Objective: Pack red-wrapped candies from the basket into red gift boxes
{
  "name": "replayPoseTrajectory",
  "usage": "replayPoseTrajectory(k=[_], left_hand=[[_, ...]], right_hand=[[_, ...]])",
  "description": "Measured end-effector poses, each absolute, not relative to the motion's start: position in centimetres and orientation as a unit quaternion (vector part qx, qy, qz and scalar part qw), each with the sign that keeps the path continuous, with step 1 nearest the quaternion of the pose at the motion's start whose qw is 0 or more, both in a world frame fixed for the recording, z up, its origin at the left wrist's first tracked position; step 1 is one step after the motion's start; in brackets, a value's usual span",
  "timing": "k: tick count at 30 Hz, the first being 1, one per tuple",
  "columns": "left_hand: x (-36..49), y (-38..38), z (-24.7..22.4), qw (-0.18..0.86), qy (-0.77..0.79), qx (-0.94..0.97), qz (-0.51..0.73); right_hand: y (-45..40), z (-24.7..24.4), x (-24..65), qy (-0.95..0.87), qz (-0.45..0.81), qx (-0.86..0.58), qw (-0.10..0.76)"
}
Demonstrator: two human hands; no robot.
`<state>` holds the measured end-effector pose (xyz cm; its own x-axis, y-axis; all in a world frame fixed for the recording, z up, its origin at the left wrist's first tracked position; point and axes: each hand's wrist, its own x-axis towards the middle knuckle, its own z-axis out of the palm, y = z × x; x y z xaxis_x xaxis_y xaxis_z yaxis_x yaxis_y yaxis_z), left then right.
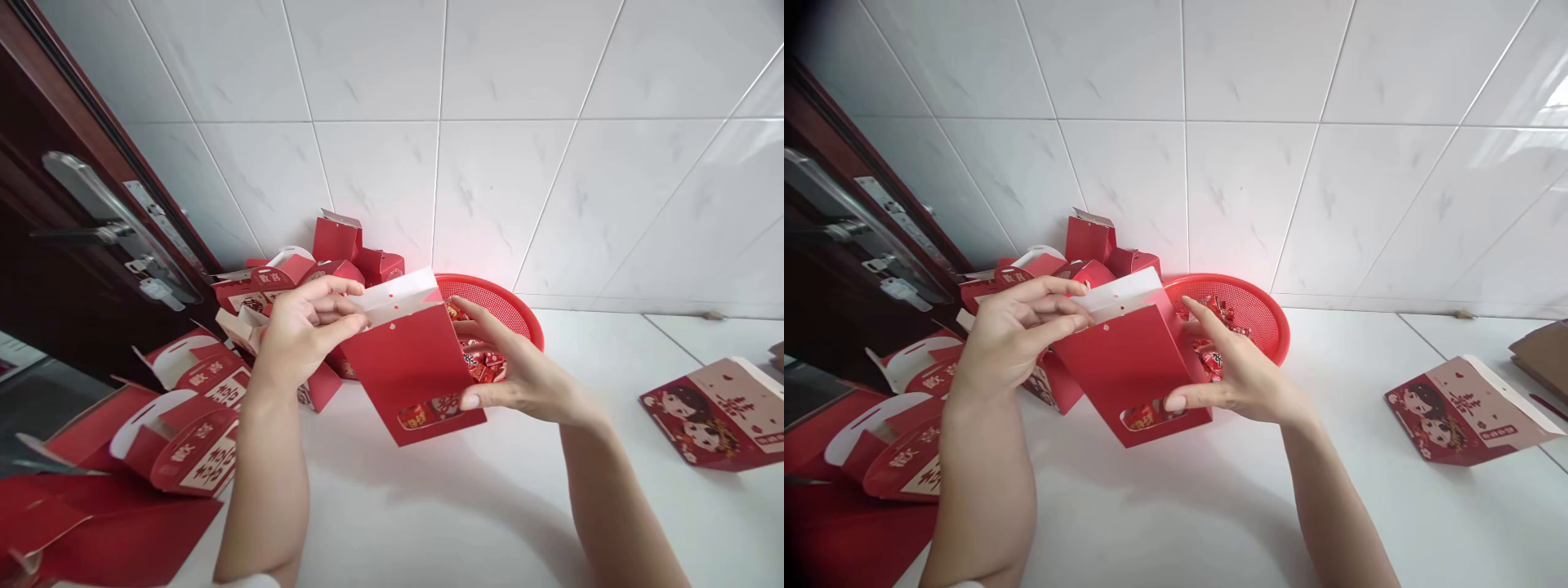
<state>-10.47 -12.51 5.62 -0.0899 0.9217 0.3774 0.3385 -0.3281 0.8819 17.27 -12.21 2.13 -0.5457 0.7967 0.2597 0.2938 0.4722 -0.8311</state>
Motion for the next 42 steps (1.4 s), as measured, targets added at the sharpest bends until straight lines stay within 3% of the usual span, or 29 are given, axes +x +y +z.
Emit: replayPoseTrajectory(k=[9, 15, 22, 42], left_hand=[[-8.5, -11.7, 4.4, 0.278, 0.444, 0.585, 0.619], [-7.7, -11.4, 4.0, 0.266, 0.403, 0.598, 0.639], [-7.8, -10.9, 3.6, 0.381, 0.394, 0.605, 0.578], [-6.4, -11.6, 3.5, 0.366, 0.36, 0.655, 0.554]], right_hand=[[-10.7, 1.3, 15.2, -0.667, 0.523, -0.289, 0.445], [-10.8, 1.4, 15.2, -0.634, 0.471, -0.323, 0.522], [-10.8, 1.5, 15.1, -0.638, 0.507, -0.285, 0.505], [-11.1, 1.3, 15.5, -0.619, 0.466, -0.309, 0.551]])
